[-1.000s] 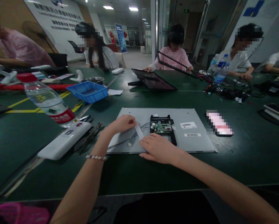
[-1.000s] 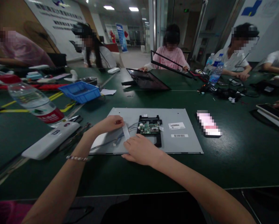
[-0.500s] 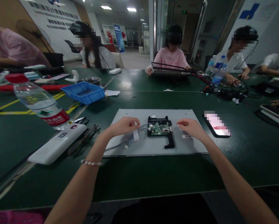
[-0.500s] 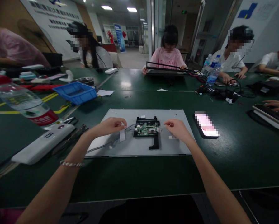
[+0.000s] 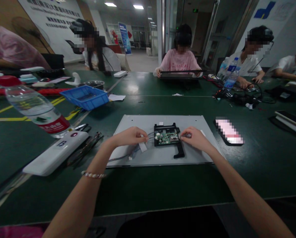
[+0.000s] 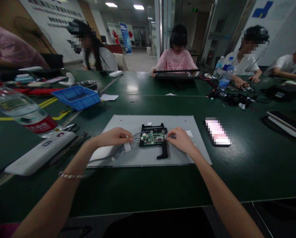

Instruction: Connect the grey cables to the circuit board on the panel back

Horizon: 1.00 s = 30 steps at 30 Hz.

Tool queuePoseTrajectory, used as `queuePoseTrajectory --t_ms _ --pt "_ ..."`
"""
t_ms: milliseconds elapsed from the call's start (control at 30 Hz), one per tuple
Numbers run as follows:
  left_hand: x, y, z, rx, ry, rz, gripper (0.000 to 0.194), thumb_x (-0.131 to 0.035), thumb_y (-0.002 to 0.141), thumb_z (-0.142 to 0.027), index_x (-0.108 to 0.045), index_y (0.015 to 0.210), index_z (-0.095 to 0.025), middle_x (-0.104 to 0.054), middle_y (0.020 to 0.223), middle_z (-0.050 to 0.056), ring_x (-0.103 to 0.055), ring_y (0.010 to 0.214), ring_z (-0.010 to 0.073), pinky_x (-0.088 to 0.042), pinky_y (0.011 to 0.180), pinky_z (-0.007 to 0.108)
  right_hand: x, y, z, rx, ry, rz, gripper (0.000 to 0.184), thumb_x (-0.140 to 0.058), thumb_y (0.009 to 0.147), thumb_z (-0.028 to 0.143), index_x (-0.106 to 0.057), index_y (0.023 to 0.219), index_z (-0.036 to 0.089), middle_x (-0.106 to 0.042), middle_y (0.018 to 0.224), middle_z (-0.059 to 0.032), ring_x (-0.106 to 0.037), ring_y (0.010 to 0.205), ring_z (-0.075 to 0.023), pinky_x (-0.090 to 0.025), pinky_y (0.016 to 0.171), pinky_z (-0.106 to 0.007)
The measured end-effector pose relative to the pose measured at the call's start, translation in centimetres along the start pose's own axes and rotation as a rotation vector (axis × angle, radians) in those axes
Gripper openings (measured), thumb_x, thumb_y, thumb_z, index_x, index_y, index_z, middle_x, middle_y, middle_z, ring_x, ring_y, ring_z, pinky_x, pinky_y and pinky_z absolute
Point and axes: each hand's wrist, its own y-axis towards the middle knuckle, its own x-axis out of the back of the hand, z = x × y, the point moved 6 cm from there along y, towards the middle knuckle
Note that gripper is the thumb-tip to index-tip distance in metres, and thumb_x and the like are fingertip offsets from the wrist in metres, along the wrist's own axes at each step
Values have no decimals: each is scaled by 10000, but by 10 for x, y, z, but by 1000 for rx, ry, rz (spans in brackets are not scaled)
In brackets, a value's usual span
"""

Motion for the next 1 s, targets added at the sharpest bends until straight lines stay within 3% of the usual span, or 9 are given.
queuePoseTrajectory --t_ms 100,267,433,533,667,767,867,1000 --pt "-6 -1 3 93 -22 31 320 -488 844 -430 -607 730 -155 -480 468 -37 -409 416 86 -318 453 199 2 1 -2 -14 1 -24 125 -594 799 284 -668 788 184 -619 899 -64 -582 835 -179 -457 771 -317" --pt "-7 -1 4 120 42 39 360 -434 866 -430 -532 626 -181 -512 459 -23 -435 395 98 -326 457 223 22 1 -15 -58 -51 -118 129 -572 788 274 -661 764 183 -637 880 -70 -592 853 -199 -454 780 -330" --pt "21 -1 15 159 465 -241 376 -426 860 -392 -519 560 -185 -516 484 4 -461 470 130 -289 508 254 42 -3 -37 -164 -206 -194 166 -550 784 292 -668 769 175 -633 908 -86 -600 832 -211 -442 796 -352" --pt "29 -3 24 212 622 -320 347 -442 849 -370 -547 575 -184 -551 546 33 -473 514 149 -257 513 265 43 -5 -42 -164 -294 -187 206 -524 802 305 -680 795 170 -622 912 -105 -595 852 -229 -440 804 -368" --pt "31 -4 23 247 608 -354 310 -446 862 -409 -641 768 -188 -588 615 37 -515 567 164 -295 548 261 44 -6 -44 -149 -354 -218 260 -487 835 321 -680 885 154 -611 964 -136 -580 930 -261 -434 840 -398" --pt "29 -3 10 207 590 -404 366 -434 881 -465 -644 969 -178 -609 686 41 -550 629 173 -358 617 271 43 -6 -42 -117 -354 -238 276 -490 841 311 -662 978 144 -600 1033 -148 -564 992 -271 -424 880 -414" --pt "16 3 -7 79 520 -398 475 -467 866 -509 -554 1201 -183 -640 968 80 -593 852 209 -415 769 305 40 -5 -36 -76 -325 -244 287 -495 844 305 -643 1037 152 -595 1071 -138 -555 1026 -265 -412 917 -416" --pt "-4 11 -17 -1 433 -325 669 -517 838 -539 -366 1393 -196 -486 1349 123 -488 1183 273 -356 992 381 32 -4 -29 -74 -290 -204 275 -487 854 313 -643 1029 168 -601 1076 -118 -561 1018 -249 -422 907 -399"
